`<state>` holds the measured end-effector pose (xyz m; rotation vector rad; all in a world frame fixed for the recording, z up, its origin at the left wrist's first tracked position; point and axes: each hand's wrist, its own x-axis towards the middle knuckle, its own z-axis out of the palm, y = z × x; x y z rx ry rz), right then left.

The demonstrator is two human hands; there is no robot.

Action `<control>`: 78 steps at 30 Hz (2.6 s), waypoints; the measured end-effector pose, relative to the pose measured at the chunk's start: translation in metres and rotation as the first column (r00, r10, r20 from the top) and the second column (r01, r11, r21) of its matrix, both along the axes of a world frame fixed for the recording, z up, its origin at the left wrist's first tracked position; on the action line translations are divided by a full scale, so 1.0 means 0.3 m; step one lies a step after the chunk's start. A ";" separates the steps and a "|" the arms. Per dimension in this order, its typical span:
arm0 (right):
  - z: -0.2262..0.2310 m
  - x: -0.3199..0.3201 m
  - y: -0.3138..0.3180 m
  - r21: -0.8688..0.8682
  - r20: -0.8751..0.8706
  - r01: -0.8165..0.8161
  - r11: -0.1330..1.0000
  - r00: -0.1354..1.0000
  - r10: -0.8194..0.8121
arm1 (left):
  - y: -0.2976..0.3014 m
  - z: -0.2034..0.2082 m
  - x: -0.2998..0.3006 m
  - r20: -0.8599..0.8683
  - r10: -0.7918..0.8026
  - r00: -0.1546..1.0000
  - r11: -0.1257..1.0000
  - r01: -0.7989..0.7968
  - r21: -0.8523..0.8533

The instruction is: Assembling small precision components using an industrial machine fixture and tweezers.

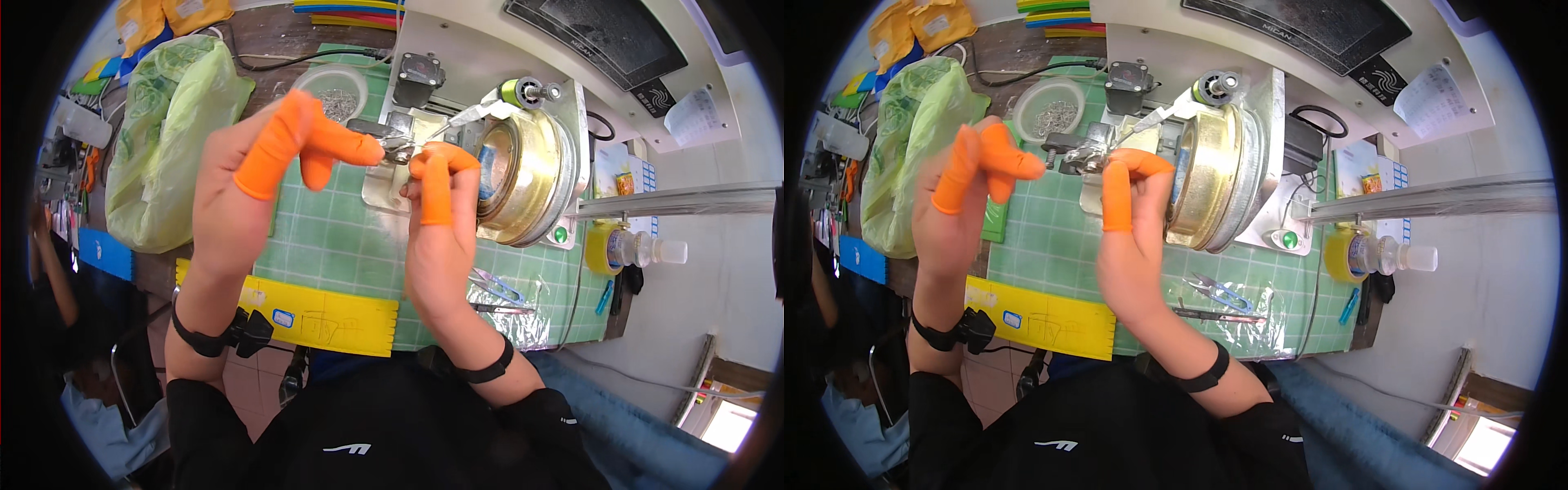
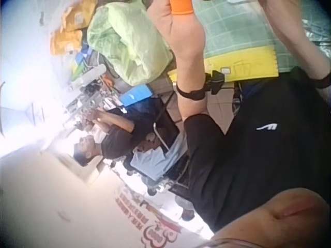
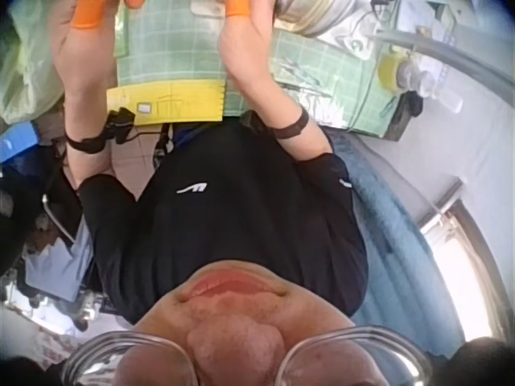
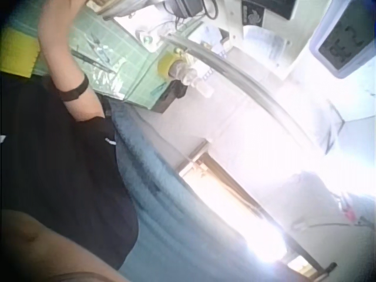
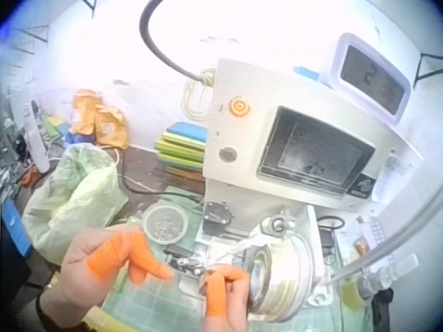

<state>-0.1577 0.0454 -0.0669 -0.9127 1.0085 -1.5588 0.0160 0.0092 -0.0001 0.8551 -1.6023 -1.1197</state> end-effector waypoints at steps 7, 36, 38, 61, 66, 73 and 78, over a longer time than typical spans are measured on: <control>0.013 0.007 -0.018 0.023 -0.081 0.000 1.000 0.997 0.002 | -0.047 -0.006 -0.051 0.586 0.247 0.771 0.854 0.112 -0.508; -0.021 0.001 -0.046 -0.196 -0.113 -0.042 0.980 0.993 0.020 | -0.121 -0.119 -0.044 0.365 0.378 0.851 0.338 0.240 -0.910; -0.009 0.000 -0.042 -0.160 -0.070 -0.042 0.986 0.997 0.031 | -0.122 -0.124 -0.047 0.378 0.374 0.847 0.357 0.245 -0.901; 0.007 -0.014 0.092 -0.174 -0.184 -0.111 0.979 0.980 0.078 | 0.012 -0.001 -0.077 0.463 0.137 0.876 0.801 0.177 -0.573; 0.047 -0.026 0.117 0.081 0.268 -0.145 0.986 0.956 0.118 | -0.063 -0.032 -0.116 0.378 -0.073 0.923 0.831 0.266 -0.489; 0.135 -0.295 0.219 0.041 -0.324 -0.491 0.870 0.818 0.476 | -0.106 -0.074 -0.103 0.049 -0.283 0.958 0.925 0.286 -0.251; 0.220 -0.711 0.269 -0.536 -0.596 0.389 0.750 0.454 -0.662 | -0.095 -0.082 -0.092 0.024 -0.282 0.959 0.934 0.280 -0.224</control>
